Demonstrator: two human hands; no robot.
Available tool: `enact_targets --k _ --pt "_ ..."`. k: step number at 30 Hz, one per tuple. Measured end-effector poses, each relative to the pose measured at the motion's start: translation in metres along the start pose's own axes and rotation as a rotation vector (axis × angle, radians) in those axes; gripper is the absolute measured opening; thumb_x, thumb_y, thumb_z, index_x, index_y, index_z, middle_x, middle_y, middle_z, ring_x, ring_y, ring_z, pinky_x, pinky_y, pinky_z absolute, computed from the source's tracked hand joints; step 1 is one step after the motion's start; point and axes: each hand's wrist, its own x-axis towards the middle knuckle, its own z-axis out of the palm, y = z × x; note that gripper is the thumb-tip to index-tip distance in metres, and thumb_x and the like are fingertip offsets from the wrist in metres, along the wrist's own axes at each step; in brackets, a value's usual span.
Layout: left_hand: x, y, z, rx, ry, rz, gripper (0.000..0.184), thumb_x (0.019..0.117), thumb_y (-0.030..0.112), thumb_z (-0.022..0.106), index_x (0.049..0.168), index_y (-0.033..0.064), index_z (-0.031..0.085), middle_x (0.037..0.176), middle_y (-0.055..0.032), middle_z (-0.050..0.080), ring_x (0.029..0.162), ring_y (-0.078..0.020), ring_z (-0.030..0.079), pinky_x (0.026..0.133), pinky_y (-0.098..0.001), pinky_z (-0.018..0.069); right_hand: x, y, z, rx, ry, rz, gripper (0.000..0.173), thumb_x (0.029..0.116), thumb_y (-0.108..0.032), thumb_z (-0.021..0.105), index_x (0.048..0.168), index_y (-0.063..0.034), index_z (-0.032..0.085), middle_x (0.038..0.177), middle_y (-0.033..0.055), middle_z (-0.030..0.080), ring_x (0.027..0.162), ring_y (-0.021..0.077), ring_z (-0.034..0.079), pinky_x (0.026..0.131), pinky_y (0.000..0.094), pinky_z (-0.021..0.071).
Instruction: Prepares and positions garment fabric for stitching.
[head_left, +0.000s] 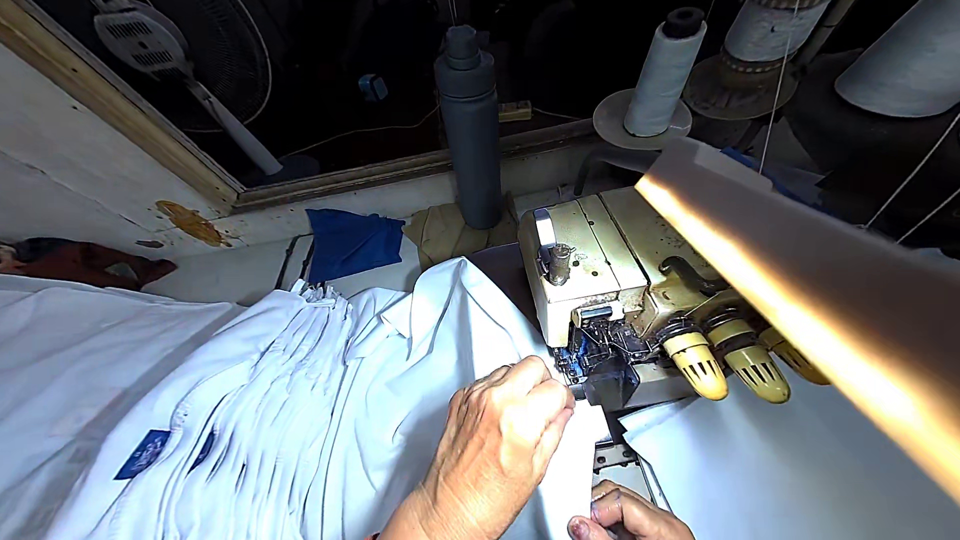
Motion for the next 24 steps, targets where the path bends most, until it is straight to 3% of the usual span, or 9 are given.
enact_targets --k 2,4,6,12,16,21,23,24 --pt "-0.001 0.001 0.004 0.060 0.047 0.026 0.022 0.0961 0.024 0.059 0.083 0.0166 0.075 0.078 0.0028 0.067 0.070 -0.0091 0.065 0.057 -0.0220 0.0509 -0.001 -0.004 0.001 0.046 0.023 0.053 0.006 0.0870 0.003 0.072 0.089 -0.0017 0.068 0.084 -0.0053 0.072 0.080 -0.0027 0.067 0.076 0.0182 0.0571" --pt "-0.001 0.002 0.007 0.082 0.078 0.037 0.021 0.0959 0.022 0.059 0.081 0.0152 0.073 0.078 0.0018 0.067 0.069 -0.0101 0.065 0.057 -0.0226 0.0512 -0.002 -0.010 0.001 0.077 0.045 0.115 0.024 0.0876 0.006 0.067 0.102 -0.0108 0.057 0.078 -0.0134 0.069 0.070 -0.0050 0.064 0.066 0.0163 0.0540" --pt "-0.003 0.003 0.009 0.099 0.111 0.059 0.021 0.0963 0.019 0.060 0.081 0.0129 0.073 0.079 -0.0006 0.068 0.069 -0.0119 0.066 0.058 -0.0231 0.0521 -0.001 -0.014 0.000 0.114 0.062 0.147 0.031 0.0869 0.009 0.063 0.105 -0.0144 0.052 0.075 -0.0153 0.068 0.066 -0.0049 0.064 0.062 0.0157 0.0525" --pt "-0.013 0.010 0.012 0.162 0.165 0.113 0.020 0.0970 0.013 0.058 0.092 0.0097 0.077 0.083 -0.0048 0.071 0.073 -0.0174 0.066 0.065 -0.0276 0.0516 0.001 -0.023 -0.013 0.200 0.034 0.135 0.036 0.0825 0.011 0.061 0.103 -0.0172 0.053 0.078 -0.0156 0.068 0.068 -0.0046 0.064 0.062 0.0153 0.0526" --pt "-0.014 0.008 0.011 0.214 0.146 0.086 0.024 0.0966 0.014 0.056 0.100 0.0138 0.080 0.096 -0.0019 0.076 0.088 -0.0180 0.069 0.083 -0.0349 0.0509 0.013 -0.035 -0.018 0.180 0.048 0.130 0.036 0.0818 0.013 0.060 0.101 -0.0169 0.053 0.076 -0.0145 0.068 0.065 -0.0047 0.063 0.060 0.0146 0.0518" --pt "0.009 -0.019 0.015 0.206 0.198 0.032 0.021 0.0956 0.018 0.060 0.088 0.0157 0.080 0.102 -0.0033 0.075 0.109 -0.0240 0.069 0.107 -0.0516 0.0443 0.049 -0.046 -0.009 -0.052 0.085 0.099 0.028 0.0788 0.010 0.062 0.093 -0.0134 0.055 0.060 -0.0160 0.055 0.051 -0.0074 0.050 0.048 0.0115 0.0404" --pt "0.011 -0.030 0.015 0.168 0.299 0.004 0.020 0.0965 0.016 0.061 0.092 0.0133 0.081 0.109 -0.0066 0.076 0.115 -0.0269 0.068 0.111 -0.0551 0.0413 0.055 -0.045 -0.007 -0.093 0.094 0.062 0.025 0.0794 0.008 0.064 0.091 -0.0138 0.056 0.057 -0.0165 0.049 0.048 -0.0081 0.043 0.046 0.0105 0.0361" --pt "0.006 -0.034 0.014 0.171 0.349 -0.020 0.020 0.0981 0.015 0.060 0.098 0.0125 0.080 0.106 -0.0060 0.075 0.109 -0.0241 0.068 0.107 -0.0511 0.0431 0.055 -0.045 -0.006 -0.104 0.098 0.057 0.025 0.0796 0.007 0.064 0.090 -0.0140 0.056 0.056 -0.0166 0.047 0.048 -0.0082 0.042 0.045 0.0103 0.0353"
